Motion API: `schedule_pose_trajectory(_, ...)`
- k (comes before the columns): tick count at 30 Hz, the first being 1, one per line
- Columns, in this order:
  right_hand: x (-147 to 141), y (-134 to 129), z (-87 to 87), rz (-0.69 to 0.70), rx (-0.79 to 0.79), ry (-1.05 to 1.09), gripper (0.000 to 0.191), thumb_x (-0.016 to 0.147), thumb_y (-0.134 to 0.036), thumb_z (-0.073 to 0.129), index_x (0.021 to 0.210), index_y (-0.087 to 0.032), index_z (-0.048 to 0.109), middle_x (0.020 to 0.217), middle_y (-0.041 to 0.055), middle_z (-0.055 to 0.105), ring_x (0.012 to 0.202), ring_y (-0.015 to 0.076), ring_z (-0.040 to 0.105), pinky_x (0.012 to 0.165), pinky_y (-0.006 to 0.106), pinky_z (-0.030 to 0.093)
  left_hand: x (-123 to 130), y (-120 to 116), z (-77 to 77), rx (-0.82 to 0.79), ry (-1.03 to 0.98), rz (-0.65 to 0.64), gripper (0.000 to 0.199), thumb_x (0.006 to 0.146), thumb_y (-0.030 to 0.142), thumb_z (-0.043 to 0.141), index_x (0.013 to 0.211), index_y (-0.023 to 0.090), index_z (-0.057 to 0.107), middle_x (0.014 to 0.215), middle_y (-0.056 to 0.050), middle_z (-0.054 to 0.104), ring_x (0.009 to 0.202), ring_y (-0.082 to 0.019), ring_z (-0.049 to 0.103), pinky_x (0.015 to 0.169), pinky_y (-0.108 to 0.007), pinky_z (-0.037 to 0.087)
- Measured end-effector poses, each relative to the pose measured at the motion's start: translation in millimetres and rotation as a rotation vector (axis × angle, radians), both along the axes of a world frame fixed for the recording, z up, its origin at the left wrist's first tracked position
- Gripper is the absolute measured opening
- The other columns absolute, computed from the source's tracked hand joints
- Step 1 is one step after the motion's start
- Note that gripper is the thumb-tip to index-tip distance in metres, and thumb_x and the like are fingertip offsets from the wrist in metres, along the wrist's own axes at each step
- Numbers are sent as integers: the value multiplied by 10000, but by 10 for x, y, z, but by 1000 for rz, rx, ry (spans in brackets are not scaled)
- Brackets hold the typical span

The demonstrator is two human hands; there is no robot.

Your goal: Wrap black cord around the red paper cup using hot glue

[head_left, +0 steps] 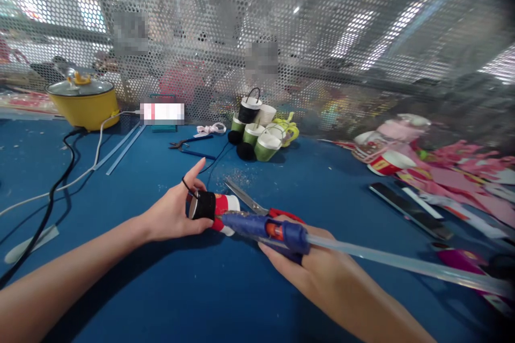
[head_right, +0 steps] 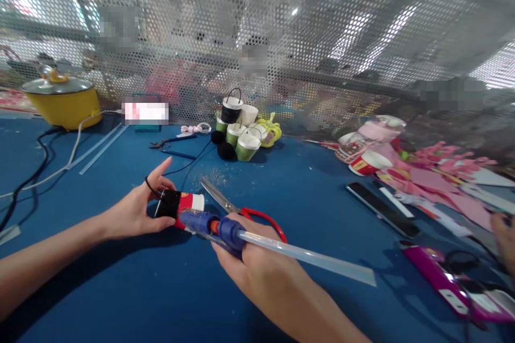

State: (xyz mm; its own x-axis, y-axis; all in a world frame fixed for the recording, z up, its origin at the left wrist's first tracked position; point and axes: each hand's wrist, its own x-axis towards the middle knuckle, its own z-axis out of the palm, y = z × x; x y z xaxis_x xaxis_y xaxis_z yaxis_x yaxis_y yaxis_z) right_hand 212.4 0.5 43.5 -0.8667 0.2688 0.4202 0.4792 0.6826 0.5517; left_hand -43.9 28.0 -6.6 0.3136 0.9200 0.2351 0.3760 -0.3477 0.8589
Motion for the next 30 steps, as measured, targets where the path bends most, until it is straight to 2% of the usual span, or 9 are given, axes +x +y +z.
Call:
schedule_pose_trajectory(3,-1,6,3,12,-7,-17,358,829,-53,367,853,-209,689,730,98,697,652,224,649,594,337,518,-2,5,0,-13,-1,8,1024,669,240,672,1437,266,-4,1014,-44,511,871,-202,560,810,-423,495)
schedule_pose_trajectory(6,-3,4,-30,-36,-100,62,301,840,-97,405,896,-184,688,767,105,698,699,224,655,616,329,532,-6,10,-10,-6,-1,7,1015,676,241,665,1437,268,-6,1014,-43,506,864,-193,558,805,-417,499)
schedule_pose_trajectory(12,-72,23,26,-180,-556,314,231,840,-195,457,810,-238,682,722,68,689,658,226,648,584,334,536,-10,1,-15,45,19,-13,1012,679,241,661,1437,253,-10,1022,-52,520,854,-187,561,827,-417,484)
schedule_pose_trajectory(15,-142,50,105,-259,-659,402,167,828,-205,492,766,-235,644,696,51,680,617,198,636,559,297,537,-10,-13,6,59,32,-27,1015,676,217,650,1438,250,-20,1023,-55,530,846,-186,562,801,-392,492)
schedule_pose_trajectory(19,-190,98,145,-288,-813,473,196,814,-205,465,674,-218,601,609,44,643,544,182,604,541,287,519,-13,-31,27,106,56,-52,1004,675,184,636,1441,253,-10,1026,-59,541,870,-196,567,802,-384,491)
schedule_pose_trajectory(22,-196,127,131,-361,-841,516,180,791,-244,491,653,-205,599,628,54,648,588,201,619,588,312,515,-19,-35,11,150,68,-87,1015,676,179,642,1439,266,-20,1053,-64,544,904,-208,575,838,-405,478)
schedule_pose_trajectory(24,-198,136,136,-406,-885,566,194,788,-274,507,623,-203,578,597,36,637,560,186,609,560,296,501,-25,-34,-10,174,73,-104,1015,678,175,648,1439,275,-17,1081,-70,541,931,-213,576,859,-409,471)
schedule_pose_trajectory(27,-191,171,168,-484,-1074,696,268,805,-341,523,577,-200,528,473,-9,563,427,135,535,457,254,454,-32,-30,-31,199,81,-112,1006,686,174,648,1438,284,-10,1101,-77,539,962,-223,575,878,-418,463)
schedule_pose_trajectory(30,-141,315,163,-529,-1241,891,287,780,-399,572,596,-186,522,440,-27,522,395,108,497,441,238,431,-35,-28,-24,204,91,-99,1013,681,166,648,1439,280,-14,1097,-82,544,980,-234,570,885,-430,458)
